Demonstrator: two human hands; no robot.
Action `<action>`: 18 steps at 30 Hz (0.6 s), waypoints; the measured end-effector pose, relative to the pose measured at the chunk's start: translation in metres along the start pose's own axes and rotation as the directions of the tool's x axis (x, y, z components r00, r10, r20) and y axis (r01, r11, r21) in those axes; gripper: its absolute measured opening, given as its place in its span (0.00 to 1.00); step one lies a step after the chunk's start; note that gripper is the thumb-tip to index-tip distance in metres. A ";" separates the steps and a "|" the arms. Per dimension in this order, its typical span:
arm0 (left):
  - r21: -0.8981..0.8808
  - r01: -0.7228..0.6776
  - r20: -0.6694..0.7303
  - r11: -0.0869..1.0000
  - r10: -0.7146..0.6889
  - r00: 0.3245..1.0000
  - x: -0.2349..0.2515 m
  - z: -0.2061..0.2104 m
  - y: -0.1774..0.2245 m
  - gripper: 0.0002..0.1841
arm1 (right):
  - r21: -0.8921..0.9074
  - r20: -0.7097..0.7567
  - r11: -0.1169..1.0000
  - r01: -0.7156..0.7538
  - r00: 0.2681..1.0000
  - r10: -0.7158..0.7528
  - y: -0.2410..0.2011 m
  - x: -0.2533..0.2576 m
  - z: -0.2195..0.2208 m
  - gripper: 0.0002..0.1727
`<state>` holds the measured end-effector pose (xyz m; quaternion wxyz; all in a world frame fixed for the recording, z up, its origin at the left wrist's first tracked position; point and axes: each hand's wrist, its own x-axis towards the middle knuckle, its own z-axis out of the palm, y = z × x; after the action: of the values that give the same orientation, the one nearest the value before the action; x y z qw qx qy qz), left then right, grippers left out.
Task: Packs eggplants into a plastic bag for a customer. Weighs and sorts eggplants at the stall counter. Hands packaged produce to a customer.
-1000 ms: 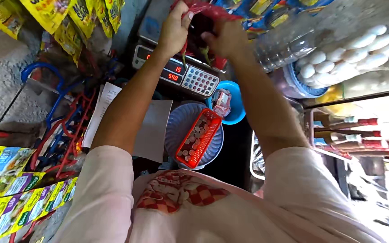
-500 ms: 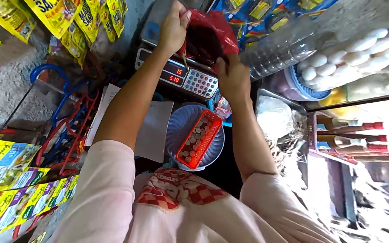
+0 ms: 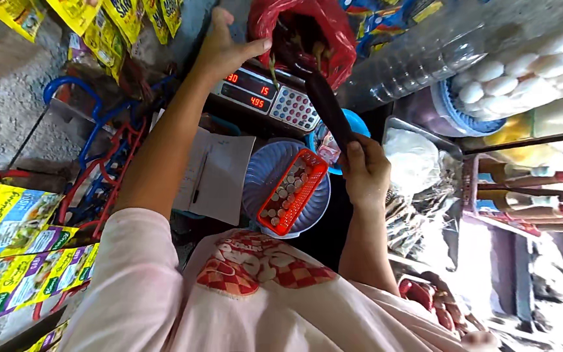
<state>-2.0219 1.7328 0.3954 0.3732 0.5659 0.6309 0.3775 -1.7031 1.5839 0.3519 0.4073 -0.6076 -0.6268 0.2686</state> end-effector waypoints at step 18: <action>-0.037 0.069 -0.005 0.997 -0.069 0.998 -0.014 -0.005 -0.016 0.43 | 0.079 0.015 0.996 0.028 0.999 -0.029 0.008 0.004 0.003 0.19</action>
<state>-2.0320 1.7178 0.3836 0.3941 0.5356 0.6444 0.3776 -1.7010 1.5891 0.3441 0.4299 -0.5798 -0.6275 0.2922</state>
